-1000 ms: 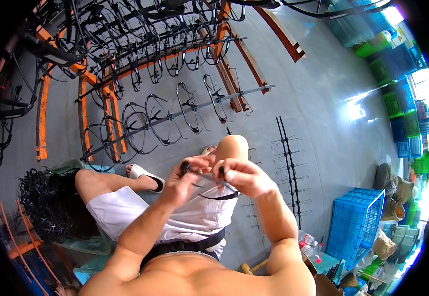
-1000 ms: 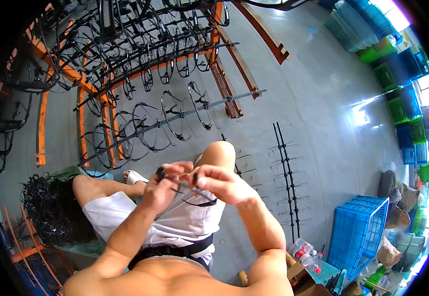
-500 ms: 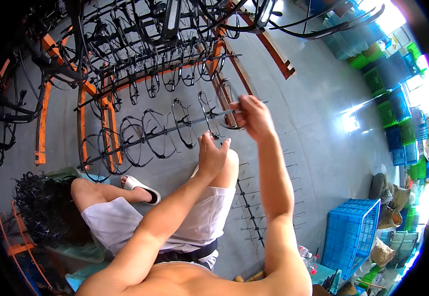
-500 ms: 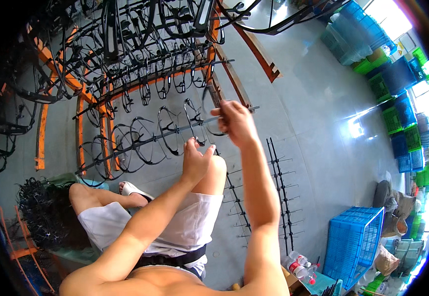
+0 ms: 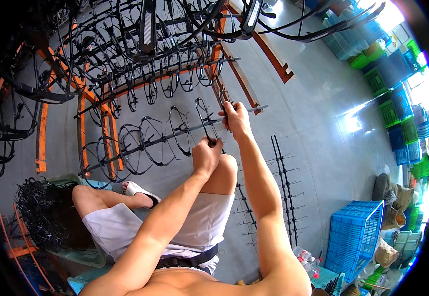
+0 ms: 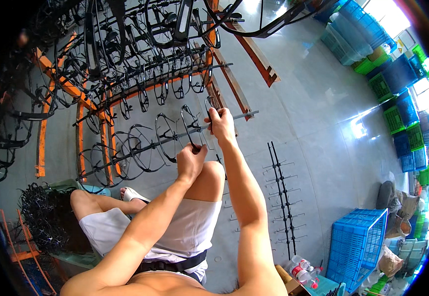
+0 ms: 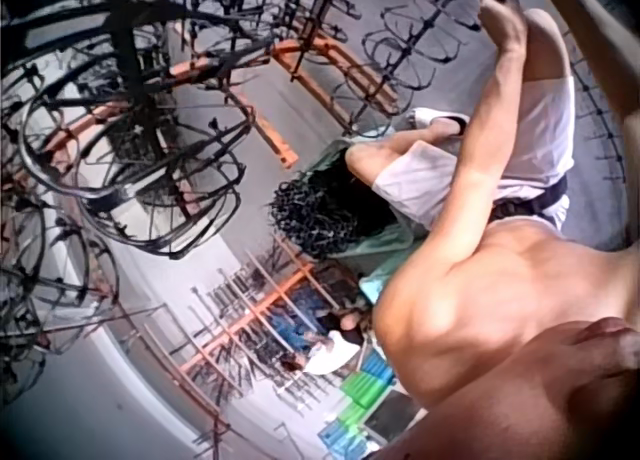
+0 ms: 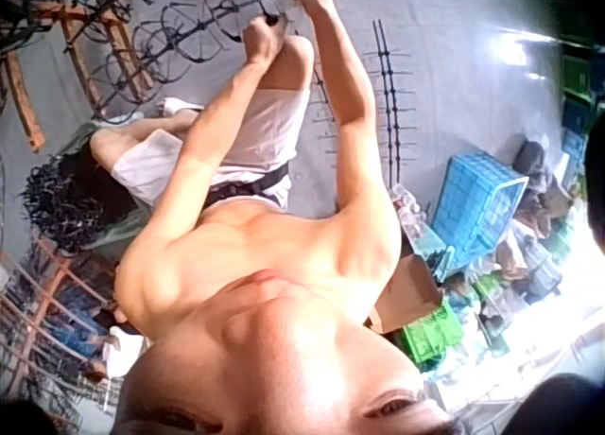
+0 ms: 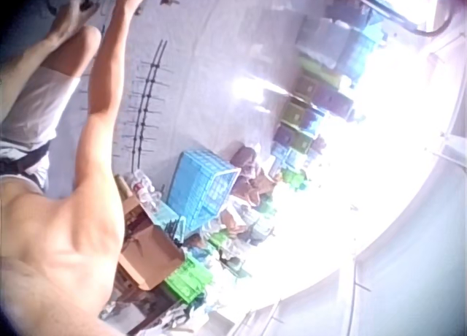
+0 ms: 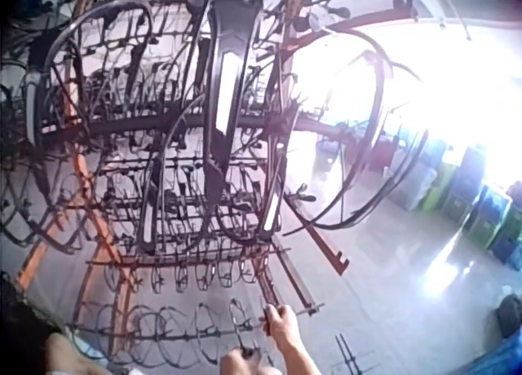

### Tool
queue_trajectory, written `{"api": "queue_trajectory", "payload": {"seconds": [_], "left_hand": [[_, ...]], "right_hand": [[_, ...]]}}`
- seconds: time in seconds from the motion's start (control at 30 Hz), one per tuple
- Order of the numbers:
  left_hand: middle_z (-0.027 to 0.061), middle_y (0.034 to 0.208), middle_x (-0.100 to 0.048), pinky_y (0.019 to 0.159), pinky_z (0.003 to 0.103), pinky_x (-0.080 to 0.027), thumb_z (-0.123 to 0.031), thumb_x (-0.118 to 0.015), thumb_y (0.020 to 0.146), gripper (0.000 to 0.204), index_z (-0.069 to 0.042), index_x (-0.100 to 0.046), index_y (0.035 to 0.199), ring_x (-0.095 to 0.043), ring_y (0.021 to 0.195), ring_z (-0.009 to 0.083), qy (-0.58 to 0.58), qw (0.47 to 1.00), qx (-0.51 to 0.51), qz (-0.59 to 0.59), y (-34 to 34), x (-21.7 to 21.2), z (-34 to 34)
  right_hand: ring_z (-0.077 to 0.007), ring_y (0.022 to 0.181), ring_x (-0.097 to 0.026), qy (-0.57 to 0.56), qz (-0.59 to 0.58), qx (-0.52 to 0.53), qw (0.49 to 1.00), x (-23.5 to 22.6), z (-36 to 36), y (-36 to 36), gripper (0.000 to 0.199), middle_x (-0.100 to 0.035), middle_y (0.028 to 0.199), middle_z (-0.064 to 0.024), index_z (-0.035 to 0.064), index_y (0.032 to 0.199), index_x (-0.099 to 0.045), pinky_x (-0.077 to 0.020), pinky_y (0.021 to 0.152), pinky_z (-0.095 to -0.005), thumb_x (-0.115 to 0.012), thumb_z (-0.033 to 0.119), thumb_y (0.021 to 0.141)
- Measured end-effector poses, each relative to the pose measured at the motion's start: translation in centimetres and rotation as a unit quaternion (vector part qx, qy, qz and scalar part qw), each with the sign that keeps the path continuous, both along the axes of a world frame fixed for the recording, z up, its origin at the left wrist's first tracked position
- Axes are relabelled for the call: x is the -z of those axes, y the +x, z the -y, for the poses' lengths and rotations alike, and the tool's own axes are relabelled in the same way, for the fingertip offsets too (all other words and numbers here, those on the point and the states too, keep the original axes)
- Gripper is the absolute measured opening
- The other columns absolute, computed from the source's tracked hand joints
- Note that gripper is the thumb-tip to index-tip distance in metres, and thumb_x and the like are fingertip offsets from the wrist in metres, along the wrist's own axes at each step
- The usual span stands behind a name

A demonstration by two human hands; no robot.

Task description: The person sits on a stool and repeatedly picks up black wire loops from a green basket, then attaches them to a metal rack with vertical prongs. The person handles the wire loops one at a time, bending and hooking them onto the rack structure.

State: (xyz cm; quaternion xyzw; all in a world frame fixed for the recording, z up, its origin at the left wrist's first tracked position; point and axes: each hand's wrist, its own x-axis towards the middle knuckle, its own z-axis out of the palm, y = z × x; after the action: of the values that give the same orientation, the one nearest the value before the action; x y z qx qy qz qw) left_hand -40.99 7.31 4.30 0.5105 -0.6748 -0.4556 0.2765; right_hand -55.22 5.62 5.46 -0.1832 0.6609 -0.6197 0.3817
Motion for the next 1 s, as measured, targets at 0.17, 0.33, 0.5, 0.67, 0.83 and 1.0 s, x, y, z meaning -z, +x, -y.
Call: {"api": "queue_trajectory", "payload": {"seconds": [0.17, 0.33, 0.5, 0.67, 0.83, 1.0], "left_hand": [[0.0163, 0.067, -0.066, 0.063, 0.034, -0.050, -0.023, -0.066, 0.077, 0.027, 0.004, -0.065, 0.077, -0.066, 0.064, 0.0271, 0.014, 1.000, 0.005, -0.013, 0.1, -0.4, 0.2], [0.0165, 0.067, -0.066, 0.062, 0.034, -0.050, -0.022, -0.065, 0.077, 0.025, 0.004, -0.065, 0.077, -0.066, 0.062, 0.0272, 0.012, 1.000, -0.002, -0.023, -0.2, -0.4, 0.6], [0.0165, 0.066, -0.065, 0.061, 0.034, -0.050, -0.021, -0.065, 0.077, 0.026, 0.004, -0.065, 0.076, -0.065, 0.061, 0.0271, 0.010, 0.999, 0.010, -0.029, -0.2, -0.5, 0.4], [0.0164, 0.066, -0.065, 0.061, 0.035, -0.049, -0.022, -0.066, 0.078, 0.027, 0.005, -0.064, 0.077, -0.064, 0.060, 0.0262, 0.000, 0.999, 0.016, -0.033, 0.0, 0.4, 0.4], [0.0156, 0.066, -0.065, 0.061, 0.033, -0.049, -0.021, -0.066, 0.079, 0.026, 0.005, -0.064, 0.080, -0.064, 0.060, 0.0242, 0.014, 0.999, 0.016, -0.031, 0.1, 0.5, 0.3], [0.0130, 0.064, -0.064, 0.060, 0.031, -0.048, -0.021, -0.066, 0.079, 0.026, 0.005, -0.063, 0.079, -0.061, 0.058, 0.0191, 0.028, 0.998, 0.026, -0.039, 0.0, 0.4, 0.5]], "right_hand": [[-0.0095, 0.050, -0.049, -0.027, 0.022, 0.010, 0.999, 0.3, -0.5, -0.6, 0.026, -0.063, 0.073, -0.0083, 0.0032, 0.093, -0.047, -0.0390, 0.043, -0.0242, -0.056, 0.027, 0.093], [-0.0102, 0.049, -0.049, -0.041, 0.044, -0.020, 0.998, 0.1, -0.7, -0.7, 0.026, -0.062, 0.072, -0.0084, 0.0030, 0.092, -0.047, -0.0381, 0.042, -0.0246, -0.057, 0.027, 0.092], [-0.0103, 0.047, -0.047, -0.022, 0.032, -0.012, 0.999, 1.1, -0.2, -0.7, 0.026, -0.060, 0.069, -0.0075, 0.0033, 0.092, -0.047, -0.0375, 0.042, -0.0249, -0.057, 0.027, 0.092], [-0.0098, 0.048, -0.048, -0.085, 0.068, -0.001, 0.994, 1.7, -0.7, -0.7, 0.025, -0.060, 0.069, -0.0071, 0.0042, 0.093, -0.047, -0.0374, 0.042, -0.0242, -0.057, 0.027, 0.093], [-0.0099, 0.049, -0.048, -0.099, 0.066, 0.000, 0.993, 1.8, -0.8, -0.7, 0.024, -0.061, 0.070, -0.0073, 0.0043, 0.091, -0.047, -0.0383, 0.043, -0.0241, -0.057, 0.026, 0.093], [-0.0105, 0.057, -0.054, -0.098, 0.054, -0.032, 0.993, 1.3, -1.8, -0.6, 0.023, -0.062, 0.072, -0.0079, 0.0033, 0.090, -0.048, -0.0434, 0.050, -0.0242, -0.058, 0.024, 0.092]]}}
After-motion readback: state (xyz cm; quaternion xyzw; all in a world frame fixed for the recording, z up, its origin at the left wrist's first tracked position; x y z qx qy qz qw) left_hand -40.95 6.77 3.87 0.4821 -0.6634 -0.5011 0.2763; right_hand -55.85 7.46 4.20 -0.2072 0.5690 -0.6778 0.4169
